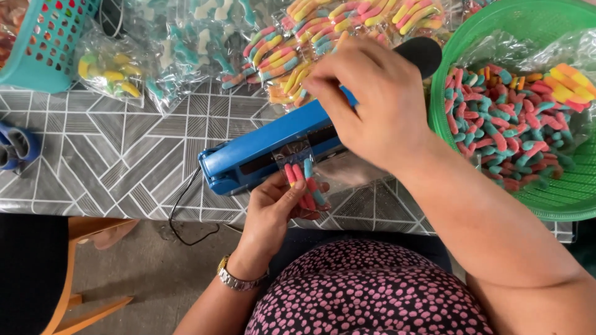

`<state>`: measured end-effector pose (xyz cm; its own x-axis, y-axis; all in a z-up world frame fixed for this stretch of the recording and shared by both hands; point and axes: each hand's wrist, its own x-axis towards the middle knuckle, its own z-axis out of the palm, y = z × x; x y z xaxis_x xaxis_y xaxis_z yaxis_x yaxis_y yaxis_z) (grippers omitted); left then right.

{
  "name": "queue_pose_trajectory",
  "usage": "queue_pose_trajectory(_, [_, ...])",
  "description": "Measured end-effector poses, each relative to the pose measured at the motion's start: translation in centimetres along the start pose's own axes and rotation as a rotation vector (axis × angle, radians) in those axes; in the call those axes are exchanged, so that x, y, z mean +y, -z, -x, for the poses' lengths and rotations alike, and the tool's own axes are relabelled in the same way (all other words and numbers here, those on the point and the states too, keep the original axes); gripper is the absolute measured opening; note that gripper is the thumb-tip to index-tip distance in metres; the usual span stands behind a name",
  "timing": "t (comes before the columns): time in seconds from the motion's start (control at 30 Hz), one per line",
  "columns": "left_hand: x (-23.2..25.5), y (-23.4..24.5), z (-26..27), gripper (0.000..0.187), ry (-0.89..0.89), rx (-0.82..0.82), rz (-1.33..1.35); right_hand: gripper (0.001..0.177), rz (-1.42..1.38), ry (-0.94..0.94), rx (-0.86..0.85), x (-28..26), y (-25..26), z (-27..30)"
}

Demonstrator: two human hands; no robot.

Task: Manually filling small plastic bags with gummy candies and sealing them using a heat sealer.

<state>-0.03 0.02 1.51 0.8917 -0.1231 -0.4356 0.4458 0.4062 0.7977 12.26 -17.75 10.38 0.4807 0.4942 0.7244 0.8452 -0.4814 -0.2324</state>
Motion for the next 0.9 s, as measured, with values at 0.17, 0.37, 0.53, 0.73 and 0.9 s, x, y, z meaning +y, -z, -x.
queue_pose_trajectory(0.17, [-0.3, 0.4, -0.2, 0.034, -0.016, -0.024, 0.004, 0.023, -0.374, 0.149, 0.138, -2.7, 0.4, 3.5])
queue_pose_trajectory(0.37, [-0.9, 0.5, -0.3, 0.029, -0.089, -0.016, -0.034, 0.033, 0.207, -0.013, -0.346, -2.9, -1.5, 7.3])
queue_pose_trajectory(0.53, [-1.6, 0.5, -0.6, 0.038, -0.195, 0.026, 0.070, 0.048, 0.384, -0.198, -0.490, -4.2, -2.5, 6.9])
queue_pose_trajectory(0.73, [-3.1, 1.5, -1.3, 0.035, -0.199, -0.011, 0.070, 0.037, 0.446, -0.197, -0.530, -5.4, -4.1, 6.4])
queue_pose_trajectory(0.9, [-2.8, 1.4, -1.1, 0.034, -0.203, -0.013, 0.069, 0.028, 0.418, -0.146, -0.495, -6.4, -5.0, 5.7])
